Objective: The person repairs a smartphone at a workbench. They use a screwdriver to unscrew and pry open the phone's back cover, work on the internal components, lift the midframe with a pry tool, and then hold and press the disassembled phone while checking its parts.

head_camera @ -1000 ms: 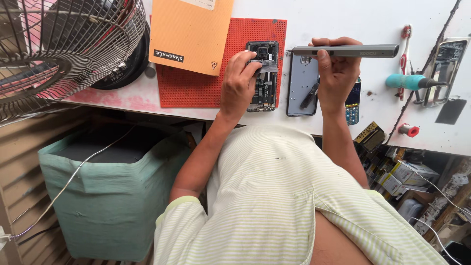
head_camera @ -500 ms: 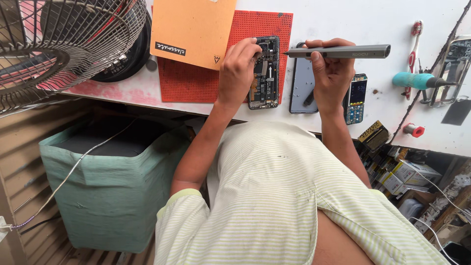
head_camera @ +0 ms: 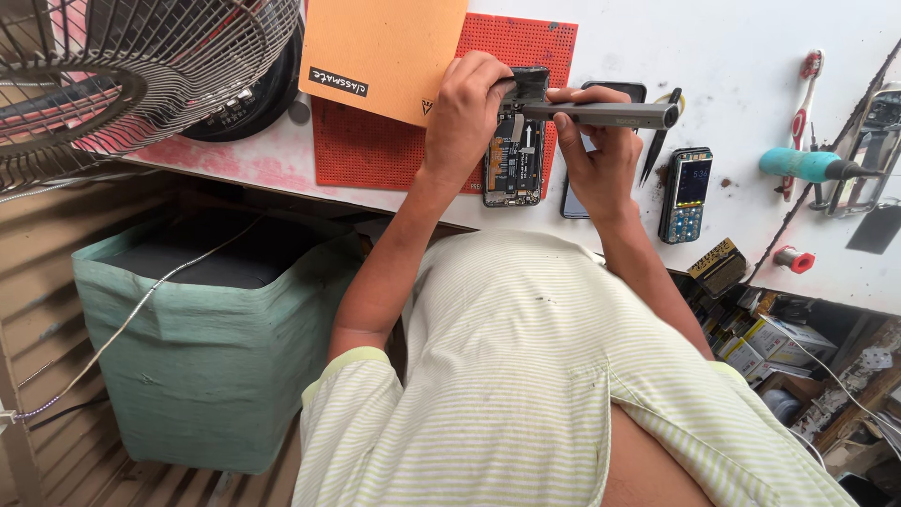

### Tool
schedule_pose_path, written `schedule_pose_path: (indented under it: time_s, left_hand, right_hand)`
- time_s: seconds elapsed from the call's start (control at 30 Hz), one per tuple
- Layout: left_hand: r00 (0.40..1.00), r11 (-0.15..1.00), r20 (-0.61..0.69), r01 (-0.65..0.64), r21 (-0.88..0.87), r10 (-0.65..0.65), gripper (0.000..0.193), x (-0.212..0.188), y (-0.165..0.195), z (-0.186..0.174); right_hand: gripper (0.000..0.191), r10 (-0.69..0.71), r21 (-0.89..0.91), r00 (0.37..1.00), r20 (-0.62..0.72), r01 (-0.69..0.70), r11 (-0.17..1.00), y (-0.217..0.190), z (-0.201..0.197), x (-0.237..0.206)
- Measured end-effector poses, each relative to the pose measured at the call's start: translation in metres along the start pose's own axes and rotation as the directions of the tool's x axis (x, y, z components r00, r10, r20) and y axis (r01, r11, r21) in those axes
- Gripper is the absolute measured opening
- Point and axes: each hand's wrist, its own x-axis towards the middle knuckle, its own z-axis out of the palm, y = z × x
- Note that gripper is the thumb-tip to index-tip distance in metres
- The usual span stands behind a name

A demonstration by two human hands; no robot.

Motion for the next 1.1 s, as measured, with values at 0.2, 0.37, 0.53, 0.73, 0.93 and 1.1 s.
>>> schedule_pose_path:
  time_s: [0.2,0.37,0.53,0.73,0.93,1.1]
  left_hand:
    - [1.0,1.0,-0.004,-0.008,-0.013,0.008,0.007,-0.001,0.0,-0.001]
    - [1.0,1.0,-0.006,-0.003,-0.026,0.003,0.008,-0.001,0.001,-0.002]
    - [1.0,0.999,-0.004,-0.005,-0.033,0.005,0.007,-0.001,-0.001,-0.002]
    - [1.0,0.999,-0.005,0.003,-0.041,-0.004,0.007,-0.003,-0.003,-0.004]
    - [1.0,0.998,-0.003,0.002,-0.065,-0.003,0.006,-0.005,-0.003,-0.006]
    - [0.999,0.998,0.037,-0.005,-0.064,0.007,0.006,-0.003,-0.004,-0.008]
  right_hand:
    - [0.023,0.026,-0.025,1.0,0.011,-0.026,0.999,-0.005,0.0,0.002]
    - [0.023,-0.019,-0.039,0.999,0.035,0.02,0.999,-0.01,0.002,0.006]
    - [0.023,-0.046,-0.122,0.996,0.078,0.055,0.991,-0.017,0.002,0.009]
    - [0.022,-0.074,-0.138,0.993,0.093,0.086,0.987,-0.022,0.005,0.012]
    - [0.02,-0.083,-0.257,0.989,0.123,0.113,0.96,-0.03,0.005,0.014]
    - [0.02,-0.131,-0.373,0.976,0.177,0.189,0.908,-0.038,0.005,0.015]
